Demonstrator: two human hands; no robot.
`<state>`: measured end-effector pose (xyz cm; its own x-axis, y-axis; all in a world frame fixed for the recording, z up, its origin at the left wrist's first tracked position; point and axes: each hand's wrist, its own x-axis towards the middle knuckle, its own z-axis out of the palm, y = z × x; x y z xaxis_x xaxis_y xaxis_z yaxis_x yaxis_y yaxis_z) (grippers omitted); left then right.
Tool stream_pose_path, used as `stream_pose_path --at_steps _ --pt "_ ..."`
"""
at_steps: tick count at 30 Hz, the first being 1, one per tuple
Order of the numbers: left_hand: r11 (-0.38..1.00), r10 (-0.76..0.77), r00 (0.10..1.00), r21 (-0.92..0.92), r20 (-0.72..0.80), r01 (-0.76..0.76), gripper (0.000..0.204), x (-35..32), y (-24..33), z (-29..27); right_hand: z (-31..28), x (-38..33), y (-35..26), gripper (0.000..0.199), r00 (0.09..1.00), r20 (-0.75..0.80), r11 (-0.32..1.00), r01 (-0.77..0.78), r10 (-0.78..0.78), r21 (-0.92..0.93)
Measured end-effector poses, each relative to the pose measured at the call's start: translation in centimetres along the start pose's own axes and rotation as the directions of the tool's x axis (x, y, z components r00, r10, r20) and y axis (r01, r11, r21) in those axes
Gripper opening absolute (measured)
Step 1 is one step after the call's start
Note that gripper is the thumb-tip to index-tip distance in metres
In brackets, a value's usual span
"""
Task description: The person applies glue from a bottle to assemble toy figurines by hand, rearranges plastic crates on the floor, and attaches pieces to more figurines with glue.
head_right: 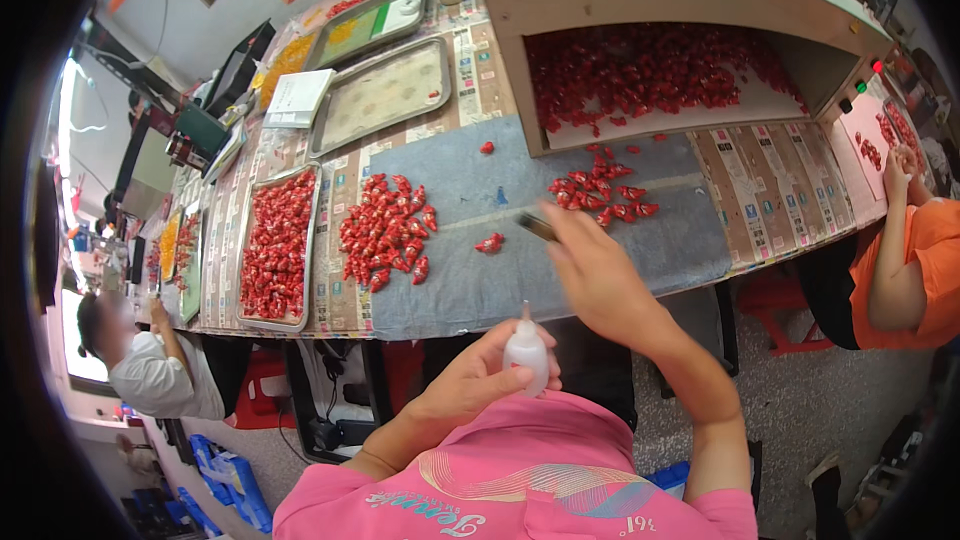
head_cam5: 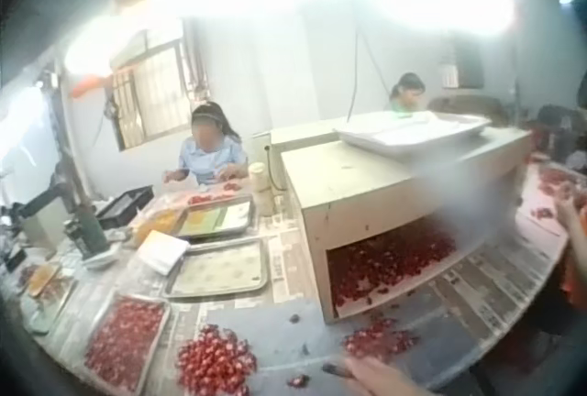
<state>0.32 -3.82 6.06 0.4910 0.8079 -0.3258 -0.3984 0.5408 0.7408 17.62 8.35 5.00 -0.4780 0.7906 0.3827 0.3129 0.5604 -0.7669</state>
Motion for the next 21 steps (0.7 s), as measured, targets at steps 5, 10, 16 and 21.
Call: stream_pose_path --at_steps 5,10,16,21 --pt "0.996 0.093 0.982 0.003 -0.165 -0.094 0.046 -1.8 -0.4 -2.1 8.3 10.6 1.6 0.044 0.964 0.248 0.927 0.009 0.090 -0.375" --pt "0.982 0.119 0.961 -0.114 -0.251 -0.152 0.045 -3.1 -1.3 -3.7 13.5 17.8 6.4 0.048 0.982 0.189 0.868 0.094 0.000 -0.488" --pt "0.960 0.178 0.950 -0.169 -0.256 -0.225 0.051 -3.1 -1.5 -5.3 10.9 16.0 4.8 0.026 0.932 -0.045 0.907 0.339 -0.360 -0.251" --pt "0.958 0.247 0.942 -0.087 -0.228 -0.272 0.061 -1.6 -1.6 -6.0 4.1 5.1 -0.3 0.024 0.911 0.400 0.979 -0.165 0.104 0.123"
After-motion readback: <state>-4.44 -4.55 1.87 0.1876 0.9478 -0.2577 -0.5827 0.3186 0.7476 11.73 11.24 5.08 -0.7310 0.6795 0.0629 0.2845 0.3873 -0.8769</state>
